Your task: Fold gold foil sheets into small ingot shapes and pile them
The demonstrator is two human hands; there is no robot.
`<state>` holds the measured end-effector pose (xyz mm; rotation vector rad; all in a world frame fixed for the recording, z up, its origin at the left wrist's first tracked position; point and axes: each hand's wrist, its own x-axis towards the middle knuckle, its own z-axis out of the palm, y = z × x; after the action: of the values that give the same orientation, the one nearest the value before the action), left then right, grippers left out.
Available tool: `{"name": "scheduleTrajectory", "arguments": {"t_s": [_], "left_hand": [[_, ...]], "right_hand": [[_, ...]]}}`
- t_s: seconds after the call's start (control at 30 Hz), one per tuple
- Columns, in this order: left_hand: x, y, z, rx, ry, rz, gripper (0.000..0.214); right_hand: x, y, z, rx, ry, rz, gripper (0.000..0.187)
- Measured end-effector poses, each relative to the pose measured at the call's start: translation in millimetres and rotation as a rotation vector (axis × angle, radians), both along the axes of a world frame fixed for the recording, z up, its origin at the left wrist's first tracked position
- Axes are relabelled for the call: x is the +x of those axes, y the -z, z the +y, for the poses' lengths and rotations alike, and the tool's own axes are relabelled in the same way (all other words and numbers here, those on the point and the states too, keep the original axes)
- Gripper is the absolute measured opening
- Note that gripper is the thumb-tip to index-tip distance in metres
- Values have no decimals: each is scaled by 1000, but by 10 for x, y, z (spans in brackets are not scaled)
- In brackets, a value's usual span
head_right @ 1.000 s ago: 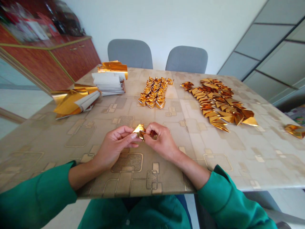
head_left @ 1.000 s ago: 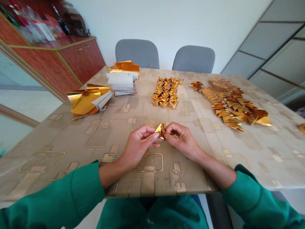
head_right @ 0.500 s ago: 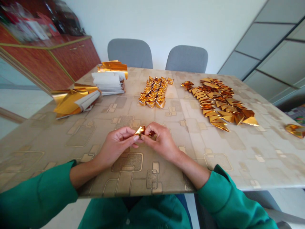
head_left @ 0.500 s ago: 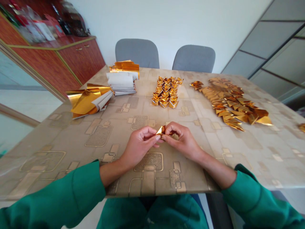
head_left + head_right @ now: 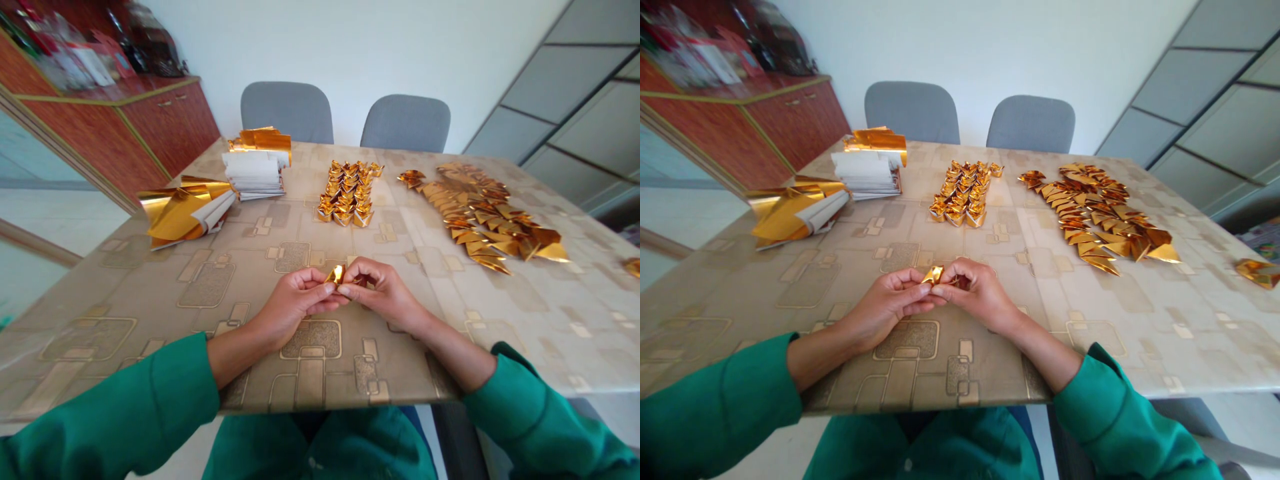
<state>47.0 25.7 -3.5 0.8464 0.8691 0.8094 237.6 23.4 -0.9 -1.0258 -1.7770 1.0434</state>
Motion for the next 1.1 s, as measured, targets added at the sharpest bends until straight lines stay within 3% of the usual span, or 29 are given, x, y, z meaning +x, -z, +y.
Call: {"name": "scheduleTrajectory", "arguments": {"t_s": [0.1,0.33,0.73,0.9,1.1], "left_hand": [[10,-20,11,-20,-48,-58,26],[10,-15,-12,-36,-31,-91,27],[19,-27,-3,-20,-102,-38,30],[15,-26,1,-23,-110,-24,27],[22,6,-9,-42,-64,-81,27]], "right_hand": [[31,-42,14,-60,-53,45,16],[-10,24,42,-56,53,82,17],[18,15,49,-96,11,199,24],[37,-27,45,-40,24,136,15],[26,-29,52,-35,39,94,19]]}}
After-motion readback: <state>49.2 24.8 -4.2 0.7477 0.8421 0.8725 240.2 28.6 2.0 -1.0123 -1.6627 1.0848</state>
